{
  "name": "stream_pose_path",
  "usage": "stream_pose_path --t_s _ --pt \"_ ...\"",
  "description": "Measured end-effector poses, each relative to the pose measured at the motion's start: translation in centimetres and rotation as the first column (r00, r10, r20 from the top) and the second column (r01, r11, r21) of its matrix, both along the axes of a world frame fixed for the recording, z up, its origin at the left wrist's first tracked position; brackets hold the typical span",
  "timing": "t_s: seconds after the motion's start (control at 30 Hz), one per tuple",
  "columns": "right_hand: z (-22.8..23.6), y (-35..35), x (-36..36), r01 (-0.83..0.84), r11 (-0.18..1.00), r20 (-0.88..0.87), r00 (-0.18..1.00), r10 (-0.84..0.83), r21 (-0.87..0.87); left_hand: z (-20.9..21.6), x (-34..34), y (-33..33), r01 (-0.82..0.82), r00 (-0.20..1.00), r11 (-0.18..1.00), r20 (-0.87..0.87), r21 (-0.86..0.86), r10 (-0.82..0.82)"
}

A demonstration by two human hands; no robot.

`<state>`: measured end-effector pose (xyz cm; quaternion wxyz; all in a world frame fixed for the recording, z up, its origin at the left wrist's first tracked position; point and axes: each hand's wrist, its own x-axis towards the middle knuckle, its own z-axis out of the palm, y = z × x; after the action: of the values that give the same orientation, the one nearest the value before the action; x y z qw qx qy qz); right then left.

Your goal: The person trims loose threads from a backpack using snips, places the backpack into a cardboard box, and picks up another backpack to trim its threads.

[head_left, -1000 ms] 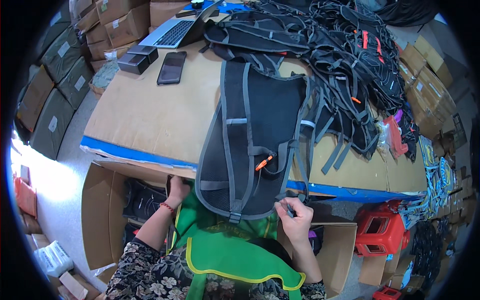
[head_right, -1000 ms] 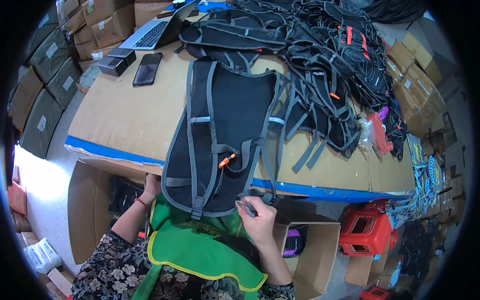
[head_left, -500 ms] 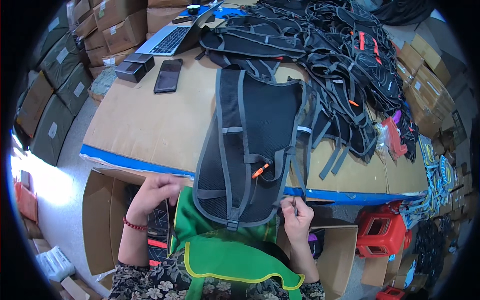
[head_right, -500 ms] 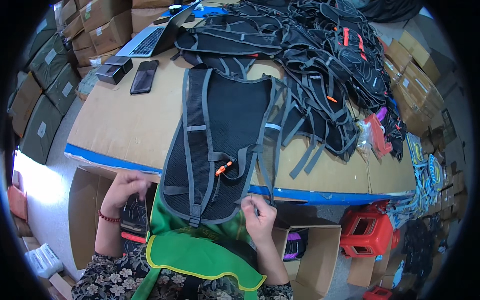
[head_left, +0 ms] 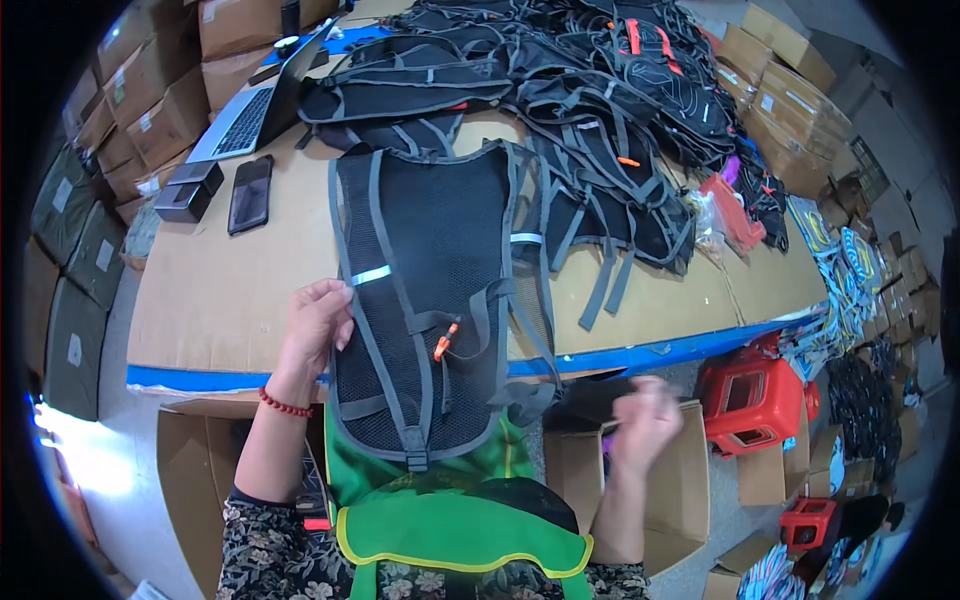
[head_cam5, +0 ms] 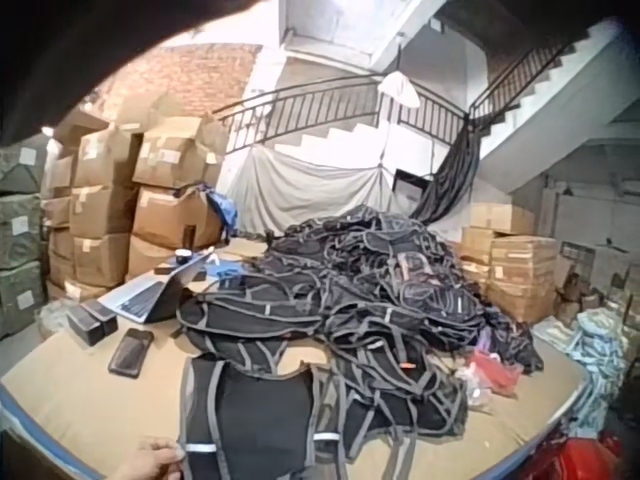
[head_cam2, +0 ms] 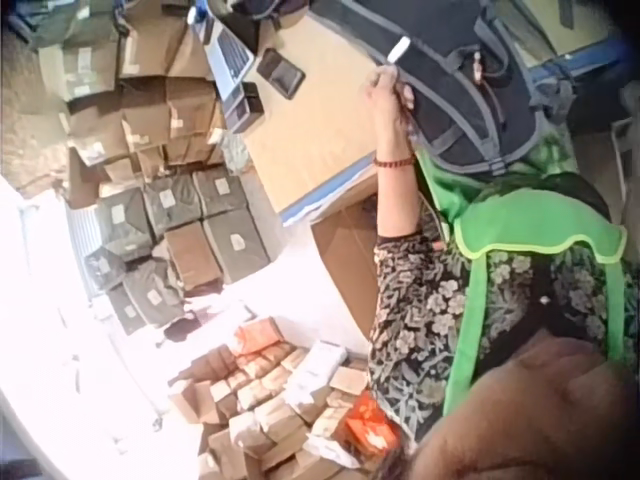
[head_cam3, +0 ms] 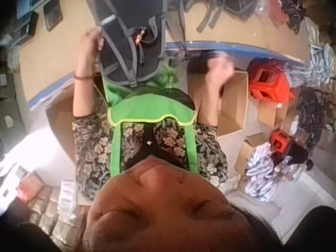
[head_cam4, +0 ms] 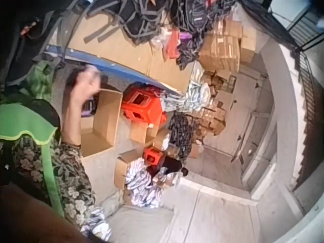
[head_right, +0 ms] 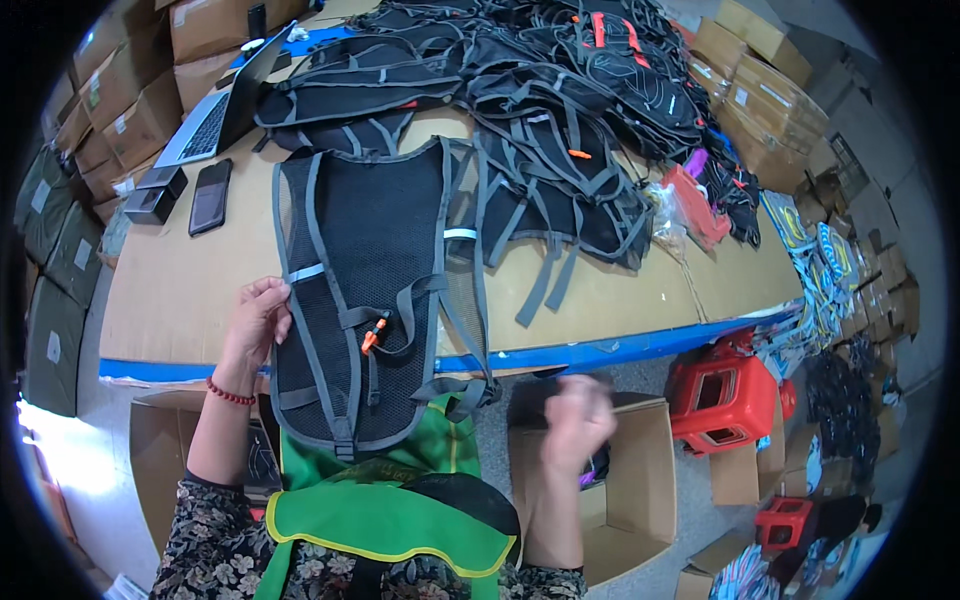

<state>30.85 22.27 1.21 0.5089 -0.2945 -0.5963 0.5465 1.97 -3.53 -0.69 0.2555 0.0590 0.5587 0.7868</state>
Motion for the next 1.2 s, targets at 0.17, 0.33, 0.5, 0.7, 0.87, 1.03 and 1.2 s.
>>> stream_pose_path --t_s 0.17,0.33,0.5,0.7,0.87,1.03,1.2 --pt "4.7 6.2 8.3 0.464 0.88 -0.456 0.766 -0.454 -0.097 -0.6 -0.1 -0.7 -0.024 1.0 0.999 -0.012 0.029 0.024" --pt "5.4 4.8 10.4 0.545 0.838 -0.493 0.723 -0.485 -0.025 -0.1 0.2 0.2 -0.05 0.997 0.999 -0.062 -0.004 0.05" --pt "1.2 3.8 7.8 0.179 0.964 -0.161 0.964 -0.212 -0.198 0.9 1.0 0.7 -0.021 0.998 0.998 -0.065 -0.059 0.018" --pt "-1.8 0.2 0.7 -0.289 0.954 0.362 0.883 0.299 -0.084 1.5 1.7 0.2 0.019 0.995 0.995 -0.093 -0.1 -0.028" --pt "-2.1 -1.1 -2.1 -0.373 0.923 0.416 0.856 0.306 0.09 2.4 2.3 -1.3 -0.01 0.995 0.986 -0.1 -0.166 -0.007" --pt "-1.4 0.1 -0.5 -0.33 0.943 0.333 0.895 0.296 0.049 3.4 -1.9 -10.9 -0.386 0.757 0.91 -0.513 0.147 0.404" --pt "-2.7 0.5 -0.7 -0.295 0.955 0.349 0.891 0.29 -0.039 7.6 -1.4 -26.1 -0.812 0.0 0.301 -0.517 0.5 0.856"
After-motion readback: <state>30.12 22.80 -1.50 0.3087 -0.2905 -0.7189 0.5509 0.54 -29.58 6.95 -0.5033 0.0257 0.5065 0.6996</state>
